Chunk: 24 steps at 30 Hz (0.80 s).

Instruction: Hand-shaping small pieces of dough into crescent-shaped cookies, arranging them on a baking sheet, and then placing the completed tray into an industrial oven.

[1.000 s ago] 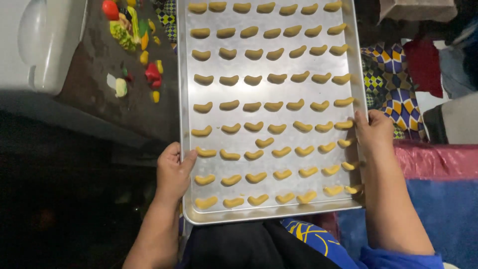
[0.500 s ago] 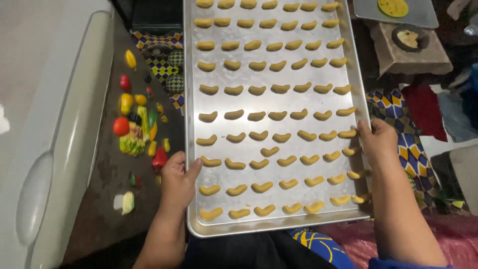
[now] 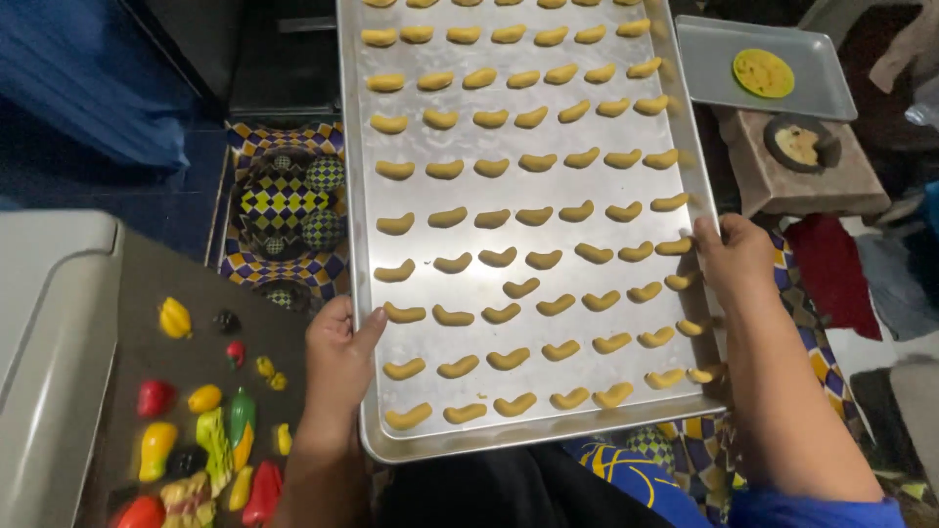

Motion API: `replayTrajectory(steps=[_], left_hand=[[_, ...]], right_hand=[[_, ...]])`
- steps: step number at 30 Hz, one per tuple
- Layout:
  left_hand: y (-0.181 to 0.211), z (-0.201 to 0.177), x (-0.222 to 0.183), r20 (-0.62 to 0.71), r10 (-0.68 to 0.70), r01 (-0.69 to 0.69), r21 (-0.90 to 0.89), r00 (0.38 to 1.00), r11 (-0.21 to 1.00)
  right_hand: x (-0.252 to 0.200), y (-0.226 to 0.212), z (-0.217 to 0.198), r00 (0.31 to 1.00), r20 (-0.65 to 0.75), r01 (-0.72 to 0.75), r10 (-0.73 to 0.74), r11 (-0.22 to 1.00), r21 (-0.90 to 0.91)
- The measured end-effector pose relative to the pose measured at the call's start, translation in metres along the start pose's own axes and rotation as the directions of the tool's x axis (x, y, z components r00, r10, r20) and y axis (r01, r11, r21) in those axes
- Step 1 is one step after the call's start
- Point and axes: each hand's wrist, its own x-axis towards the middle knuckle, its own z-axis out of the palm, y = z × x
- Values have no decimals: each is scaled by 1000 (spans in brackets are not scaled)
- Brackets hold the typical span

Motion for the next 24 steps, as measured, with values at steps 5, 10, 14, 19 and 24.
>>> replayTrajectory(steps=[5,10,14,19,24], left_hand=[[3,4,81,-74,25,-28,-36,997,999],[1,-7,170,-140,57,-63,-44,989,997],[7,-19,251,-161,81,-96,-83,984,992],[7,-29,356,-173,77,-92,-79,982,993],[39,-9,435,-152,68,-86,-115,986,990]], right_hand=[[107,-26,45,996,21,88,-88,996,27],[192,-82,104,992,48,113,-117,991,73],[242,-133,154,986,47,162,-162,987,9],[311,-184,204,974,89,214,-209,975,-58],[374,-228,243,974,157,186,-163,972,-144]])
